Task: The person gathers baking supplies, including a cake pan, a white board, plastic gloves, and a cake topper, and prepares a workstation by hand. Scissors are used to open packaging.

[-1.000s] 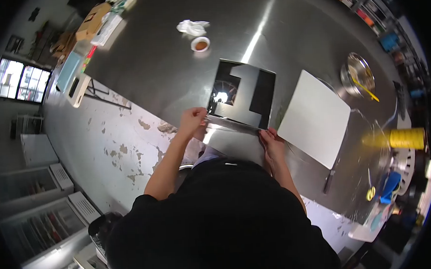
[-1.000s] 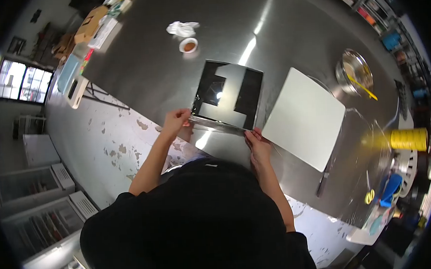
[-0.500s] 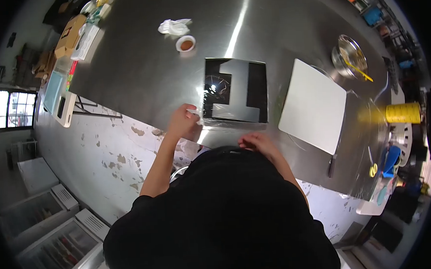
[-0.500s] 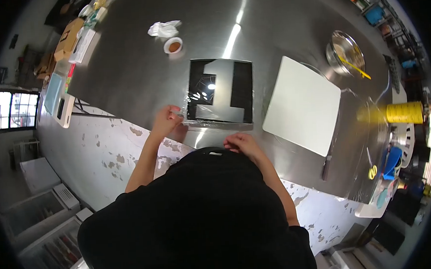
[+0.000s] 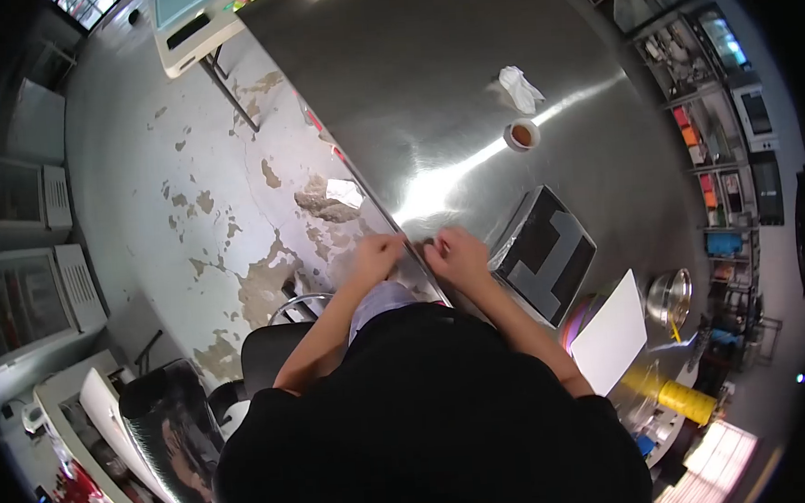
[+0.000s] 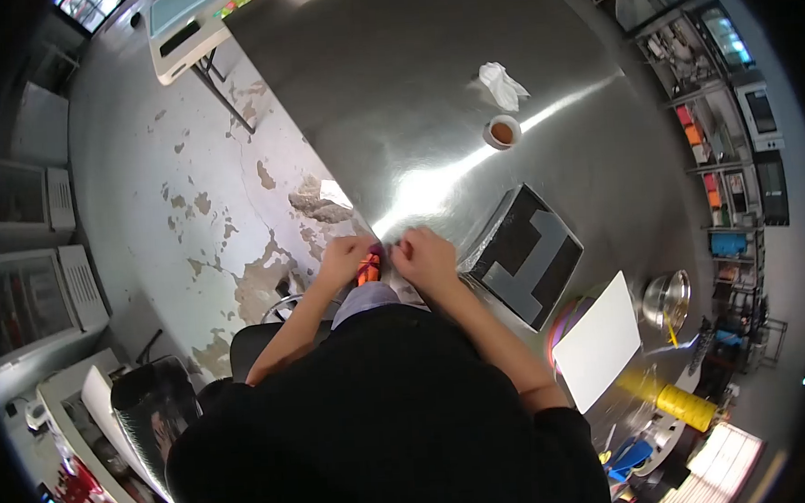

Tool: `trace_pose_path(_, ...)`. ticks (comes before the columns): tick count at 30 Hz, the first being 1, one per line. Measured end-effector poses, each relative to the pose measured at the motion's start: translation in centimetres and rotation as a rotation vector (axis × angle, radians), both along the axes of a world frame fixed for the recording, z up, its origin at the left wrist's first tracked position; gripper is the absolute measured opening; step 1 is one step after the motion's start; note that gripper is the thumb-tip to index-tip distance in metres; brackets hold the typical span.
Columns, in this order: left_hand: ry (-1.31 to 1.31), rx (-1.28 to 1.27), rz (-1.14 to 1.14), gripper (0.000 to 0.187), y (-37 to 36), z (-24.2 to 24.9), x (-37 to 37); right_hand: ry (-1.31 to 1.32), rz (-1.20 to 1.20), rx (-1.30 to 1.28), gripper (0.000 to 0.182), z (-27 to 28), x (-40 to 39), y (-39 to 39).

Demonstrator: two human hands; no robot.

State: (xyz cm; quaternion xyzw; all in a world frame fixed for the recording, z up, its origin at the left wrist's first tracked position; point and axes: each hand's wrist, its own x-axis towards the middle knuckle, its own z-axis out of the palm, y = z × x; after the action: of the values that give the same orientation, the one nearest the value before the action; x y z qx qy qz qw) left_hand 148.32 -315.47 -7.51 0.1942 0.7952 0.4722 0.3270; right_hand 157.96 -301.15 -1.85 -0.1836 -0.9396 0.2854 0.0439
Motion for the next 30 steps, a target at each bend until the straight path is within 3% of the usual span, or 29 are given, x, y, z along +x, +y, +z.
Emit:
trace_pose_path(3, 0.015, -0.018, 0.195, 0.027, -4.5, -4.2, -1.3, 0.134, 0.205, 0.146, 0.027, -1.3, -4.1, -1.4)
trace_pose_path(6, 0.074, 0.024, 0.35, 0.022, -5.9, -7.2, -1.4, 0.025, 0.25, 0.283, 0.055, -3.5, -6.0, -2.5)
trace_pose_path(8, 0.109, 0.029, 0.426, 0.02, -6.1, -6.9, -1.1, 0.027, 0.3, 0.317, 0.055, -4.9, -6.1, -2.5)
trace_pose_path(10, -0.096, 0.109, 0.459, 0.022, -5.3, -8.2, -1.2, 0.061, 0.277, 0.347, 0.055, -5.7, -6.0, -2.7)
trace_pose_path(12, 0.026, 0.164, 0.46, 0.024, -4.1, -9.1, -1.2, 0.079, 0.285, 0.354, 0.054, -6.3, -6.0, -3.0)
trace_pose_path(15, -0.031, 0.204, 0.42, 0.024, -2.3, -12.2, -1.8, 0.098, 0.275, 0.369, 0.052, -6.8, -6.2, -3.0)
trace_pose_path(19, -0.085, 0.1, 0.4, 0.023, -0.5, -16.0, -3.0, 0.152, 0.283, 0.364, 0.052, -7.0, -6.2, -3.2)
trace_pose_path(21, -0.197, 0.106, 0.543, 0.023, 0.6, -17.3, -3.6, 0.19, 0.297, 0.364, 0.052, -7.3, -6.2, -3.0)
trace_pose_path(25, -0.433, 0.149, 0.587, 0.027, 3.5, -18.7, -4.8, 0.201, 0.303, 0.405, 0.052, -7.5, -6.1, -3.2)
trace_pose_path(27, -0.624, 0.048, 0.53, 0.034, 5.7, -19.9, -5.1, 0.196, 0.304, 0.4, 0.05, -7.3, -6.1, -3.4)
trace_pose_path(30, -0.762, 0.186, 0.699, 0.04, 8.2, -21.6, -5.3, 0.22, 0.31, 0.432, 0.044, -6.9, -6.2, -3.8)
